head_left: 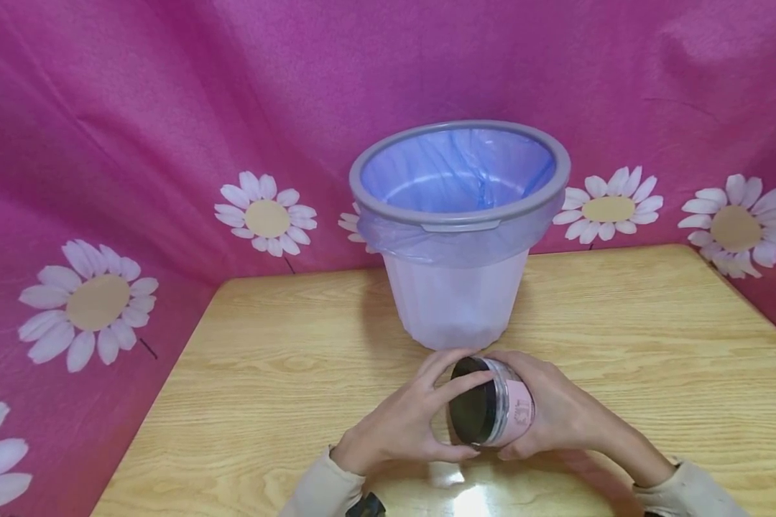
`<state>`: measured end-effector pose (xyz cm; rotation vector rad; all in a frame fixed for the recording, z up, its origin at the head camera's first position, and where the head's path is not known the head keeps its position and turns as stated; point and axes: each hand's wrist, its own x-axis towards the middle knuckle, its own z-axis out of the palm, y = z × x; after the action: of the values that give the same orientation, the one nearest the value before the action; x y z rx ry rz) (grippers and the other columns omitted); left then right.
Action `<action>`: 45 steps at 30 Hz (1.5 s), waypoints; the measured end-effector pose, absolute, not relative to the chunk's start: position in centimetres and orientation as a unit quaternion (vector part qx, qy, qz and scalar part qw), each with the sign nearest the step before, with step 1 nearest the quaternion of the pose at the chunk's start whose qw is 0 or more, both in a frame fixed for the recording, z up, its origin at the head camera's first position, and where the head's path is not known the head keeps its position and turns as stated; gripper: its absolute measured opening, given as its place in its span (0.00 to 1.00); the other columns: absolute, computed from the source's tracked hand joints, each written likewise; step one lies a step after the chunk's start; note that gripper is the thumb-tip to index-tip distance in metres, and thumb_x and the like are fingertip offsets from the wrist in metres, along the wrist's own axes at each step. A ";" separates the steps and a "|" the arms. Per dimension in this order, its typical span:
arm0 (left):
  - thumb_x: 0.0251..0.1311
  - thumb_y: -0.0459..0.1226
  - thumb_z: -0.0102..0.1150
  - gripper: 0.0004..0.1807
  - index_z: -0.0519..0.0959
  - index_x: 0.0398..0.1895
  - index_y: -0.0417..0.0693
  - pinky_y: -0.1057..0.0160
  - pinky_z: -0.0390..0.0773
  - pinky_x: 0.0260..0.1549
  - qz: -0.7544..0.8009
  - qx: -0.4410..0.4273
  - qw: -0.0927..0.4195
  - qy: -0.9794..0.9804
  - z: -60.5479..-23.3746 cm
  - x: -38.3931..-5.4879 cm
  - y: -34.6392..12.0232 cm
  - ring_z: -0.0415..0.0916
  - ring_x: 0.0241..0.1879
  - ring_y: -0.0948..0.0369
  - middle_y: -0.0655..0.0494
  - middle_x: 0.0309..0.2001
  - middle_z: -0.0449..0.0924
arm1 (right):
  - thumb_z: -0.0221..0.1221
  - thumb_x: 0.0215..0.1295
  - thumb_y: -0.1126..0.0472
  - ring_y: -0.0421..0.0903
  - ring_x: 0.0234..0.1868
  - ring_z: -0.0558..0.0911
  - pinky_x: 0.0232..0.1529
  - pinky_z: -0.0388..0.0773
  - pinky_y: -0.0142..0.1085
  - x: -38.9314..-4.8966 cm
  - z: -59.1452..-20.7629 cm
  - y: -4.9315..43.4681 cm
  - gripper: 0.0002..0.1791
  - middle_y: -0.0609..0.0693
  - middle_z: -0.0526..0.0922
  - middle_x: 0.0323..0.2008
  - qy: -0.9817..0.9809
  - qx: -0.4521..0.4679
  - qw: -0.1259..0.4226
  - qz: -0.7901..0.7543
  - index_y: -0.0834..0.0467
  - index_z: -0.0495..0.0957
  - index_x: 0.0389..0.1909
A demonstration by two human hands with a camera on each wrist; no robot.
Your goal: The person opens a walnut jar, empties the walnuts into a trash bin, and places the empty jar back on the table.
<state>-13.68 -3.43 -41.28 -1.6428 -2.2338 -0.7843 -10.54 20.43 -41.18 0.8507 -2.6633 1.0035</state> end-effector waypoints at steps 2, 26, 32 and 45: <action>0.41 0.50 0.75 0.50 0.61 0.70 0.55 0.63 0.61 0.67 -0.260 -0.576 0.135 -0.763 -41.2 -13.8 -3.5 0.54 0.70 0.55 0.52 0.72 0.54 | 0.82 0.13 0.44 0.36 0.45 0.77 0.45 0.78 0.37 -10.6 -41.2 20.4 0.62 0.38 0.76 0.52 -0.893 0.289 0.089 0.333 0.52 0.67 0.62; 0.41 0.50 0.76 0.52 0.58 0.70 0.55 0.60 0.67 0.63 -0.304 -0.555 0.110 -0.766 -41.6 -13.6 -3.1 0.55 0.69 0.58 0.51 0.71 0.52 | 0.82 0.13 0.45 0.36 0.45 0.77 0.45 0.78 0.36 -10.6 -41.3 20.3 0.64 0.38 0.75 0.53 -0.890 0.295 0.089 0.336 0.52 0.66 0.64; 0.39 0.46 0.77 0.56 0.54 0.72 0.56 0.60 0.67 0.63 -0.296 -0.560 0.087 -0.769 -41.4 -13.7 -3.5 0.51 0.71 0.55 0.50 0.73 0.46 | 0.82 0.14 0.44 0.36 0.44 0.77 0.44 0.78 0.36 -10.6 -41.2 20.3 0.63 0.37 0.76 0.51 -0.892 0.293 0.089 0.334 0.53 0.67 0.63; 0.42 0.46 0.75 0.52 0.55 0.71 0.52 0.65 0.62 0.66 -0.290 -0.561 0.101 -0.769 -41.6 -13.8 -3.5 0.55 0.69 0.57 0.50 0.71 0.53 | 0.82 0.12 0.44 0.37 0.45 0.77 0.45 0.78 0.37 -10.5 -41.2 20.3 0.63 0.38 0.76 0.52 -0.893 0.287 0.091 0.333 0.53 0.67 0.63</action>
<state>-13.78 -3.54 -41.55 -1.6576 -2.2705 -0.8552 -10.54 20.30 -41.24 0.8528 -2.6543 0.9904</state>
